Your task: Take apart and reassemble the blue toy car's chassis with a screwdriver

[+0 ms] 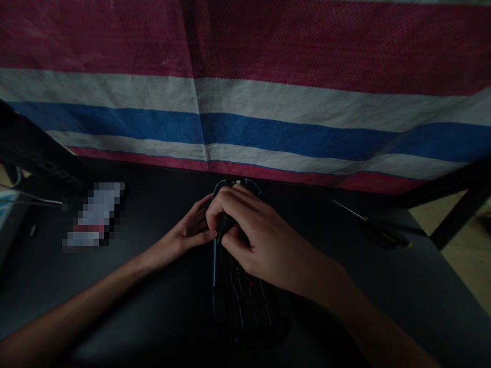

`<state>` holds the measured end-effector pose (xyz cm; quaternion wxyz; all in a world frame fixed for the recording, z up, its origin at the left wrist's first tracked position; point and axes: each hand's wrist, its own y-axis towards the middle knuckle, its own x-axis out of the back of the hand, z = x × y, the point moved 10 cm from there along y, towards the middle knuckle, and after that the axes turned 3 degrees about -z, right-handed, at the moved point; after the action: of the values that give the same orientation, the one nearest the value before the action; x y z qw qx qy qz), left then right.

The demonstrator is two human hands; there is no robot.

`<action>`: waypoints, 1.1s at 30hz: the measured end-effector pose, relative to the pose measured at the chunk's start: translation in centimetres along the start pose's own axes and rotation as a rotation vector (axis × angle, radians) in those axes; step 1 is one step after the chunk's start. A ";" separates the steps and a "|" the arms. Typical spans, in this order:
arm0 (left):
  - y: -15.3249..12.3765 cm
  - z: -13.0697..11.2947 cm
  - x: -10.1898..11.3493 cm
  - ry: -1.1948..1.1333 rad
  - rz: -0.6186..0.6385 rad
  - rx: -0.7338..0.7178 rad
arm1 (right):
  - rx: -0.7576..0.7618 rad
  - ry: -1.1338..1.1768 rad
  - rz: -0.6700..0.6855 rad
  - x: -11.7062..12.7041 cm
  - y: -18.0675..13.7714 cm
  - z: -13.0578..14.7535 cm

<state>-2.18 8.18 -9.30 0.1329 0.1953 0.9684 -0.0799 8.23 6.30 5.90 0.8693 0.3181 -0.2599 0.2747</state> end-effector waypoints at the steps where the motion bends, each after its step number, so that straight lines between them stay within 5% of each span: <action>1: 0.0 0.1 0.0 -0.004 -0.001 0.002 | -0.007 0.019 -0.003 -0.1 0.0 0.0; 11: -0.2 -0.8 -0.3 0.035 0.011 -0.037 | -0.107 0.246 -0.073 -0.8 0.0 -0.6; 17: -0.3 -0.6 0.0 0.042 -0.004 -0.029 | -0.025 0.193 -0.185 -0.9 0.5 -0.4; 27: -0.1 -0.4 -0.3 0.027 0.046 -0.092 | -0.005 -0.164 -0.013 -2.2 0.7 1.4; 33: -0.2 0.0 0.1 0.019 -0.002 -0.036 | 0.136 -0.882 -0.039 -1.7 1.6 2.0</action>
<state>-2.34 8.03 -9.35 0.1271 0.1925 0.9711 -0.0606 5.44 5.39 6.80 0.6576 0.4660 -0.5811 0.1128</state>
